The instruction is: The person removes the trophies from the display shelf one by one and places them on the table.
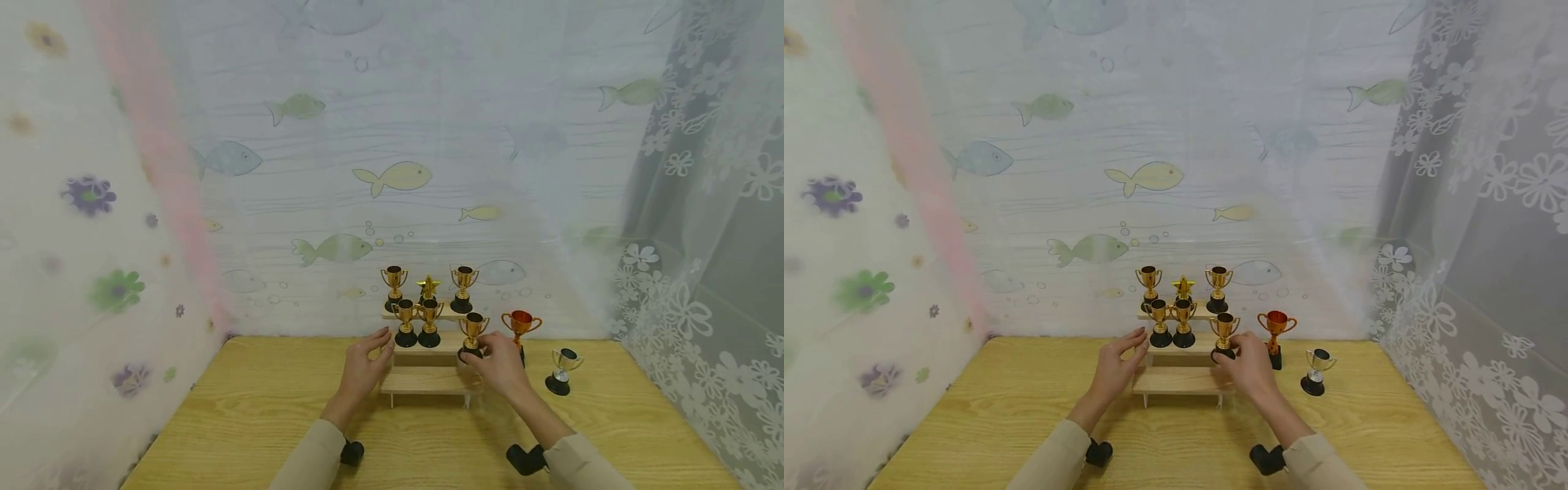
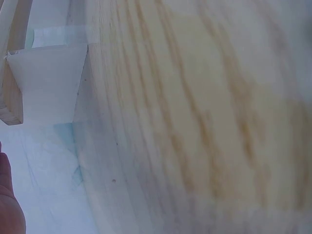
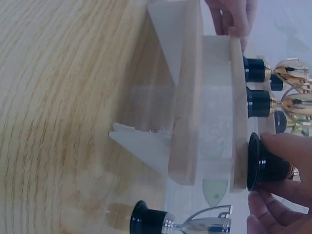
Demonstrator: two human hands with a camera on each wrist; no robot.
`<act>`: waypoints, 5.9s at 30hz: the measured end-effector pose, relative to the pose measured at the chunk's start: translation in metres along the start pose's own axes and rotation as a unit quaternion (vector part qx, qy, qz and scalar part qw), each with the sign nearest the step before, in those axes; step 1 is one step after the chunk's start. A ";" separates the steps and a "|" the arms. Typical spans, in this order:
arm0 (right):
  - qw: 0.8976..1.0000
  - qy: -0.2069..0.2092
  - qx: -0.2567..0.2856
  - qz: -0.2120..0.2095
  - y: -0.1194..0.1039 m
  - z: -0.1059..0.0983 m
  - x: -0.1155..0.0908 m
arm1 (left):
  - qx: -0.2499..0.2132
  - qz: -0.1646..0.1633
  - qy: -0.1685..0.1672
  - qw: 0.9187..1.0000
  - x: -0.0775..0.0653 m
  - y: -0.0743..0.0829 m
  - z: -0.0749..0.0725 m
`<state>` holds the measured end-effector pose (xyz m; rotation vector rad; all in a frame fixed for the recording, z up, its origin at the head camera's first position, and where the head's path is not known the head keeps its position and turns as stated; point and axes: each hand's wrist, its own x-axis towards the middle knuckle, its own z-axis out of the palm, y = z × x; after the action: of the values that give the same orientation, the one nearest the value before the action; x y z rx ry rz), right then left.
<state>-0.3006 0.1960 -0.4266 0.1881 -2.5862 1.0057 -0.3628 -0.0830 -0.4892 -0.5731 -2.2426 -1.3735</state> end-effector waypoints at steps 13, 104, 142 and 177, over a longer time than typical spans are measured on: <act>1.000 -0.014 -0.006 0.016 0.007 -0.009 -0.007 | -0.001 -0.005 -0.002 1.000 0.000 0.002 0.000; 0.996 -0.011 -0.011 0.088 0.090 -0.021 -0.025 | 0.011 0.006 0.001 1.000 0.000 0.001 -0.001; 0.992 -0.013 -0.021 0.124 0.108 -0.004 -0.020 | 0.008 0.009 0.003 1.000 -0.001 -0.001 0.000; 0.992 -0.010 -0.046 0.119 0.107 -0.008 -0.026 | 0.007 0.011 0.005 1.000 0.000 0.000 0.000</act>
<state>-0.3008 0.2803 -0.4981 -0.1373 -2.7129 0.9619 -0.3632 -0.0829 -0.4893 -0.5833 -2.2311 -1.3453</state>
